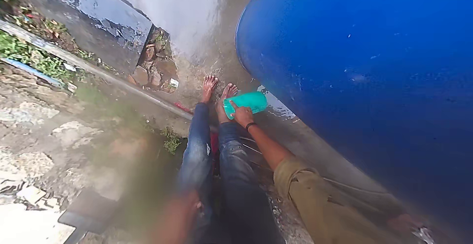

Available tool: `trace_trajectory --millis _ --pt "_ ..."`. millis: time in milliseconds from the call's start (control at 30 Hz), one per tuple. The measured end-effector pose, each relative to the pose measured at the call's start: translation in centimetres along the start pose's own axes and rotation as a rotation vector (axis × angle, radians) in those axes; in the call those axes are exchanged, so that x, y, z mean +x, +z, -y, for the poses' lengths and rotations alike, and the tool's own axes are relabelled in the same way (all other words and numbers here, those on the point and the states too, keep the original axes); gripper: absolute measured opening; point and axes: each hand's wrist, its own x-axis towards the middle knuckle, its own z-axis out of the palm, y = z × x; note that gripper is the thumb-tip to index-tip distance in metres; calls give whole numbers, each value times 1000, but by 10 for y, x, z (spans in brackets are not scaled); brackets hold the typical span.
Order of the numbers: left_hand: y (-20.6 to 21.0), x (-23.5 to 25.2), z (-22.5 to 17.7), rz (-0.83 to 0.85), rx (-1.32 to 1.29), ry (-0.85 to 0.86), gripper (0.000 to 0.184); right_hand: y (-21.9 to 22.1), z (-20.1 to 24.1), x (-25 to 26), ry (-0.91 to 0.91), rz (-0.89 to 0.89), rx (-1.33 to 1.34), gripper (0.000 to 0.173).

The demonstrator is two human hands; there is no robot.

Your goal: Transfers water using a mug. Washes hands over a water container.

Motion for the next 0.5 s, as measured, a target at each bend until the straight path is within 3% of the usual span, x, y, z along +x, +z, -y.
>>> trace_trajectory --millis 200,500 --pt "-1 7 -4 -12 0 6 41 24 -25 -5 9 61 -18 70" --pt "-8 14 -3 -24 2 20 41 21 -21 -5 131 70 71 72"
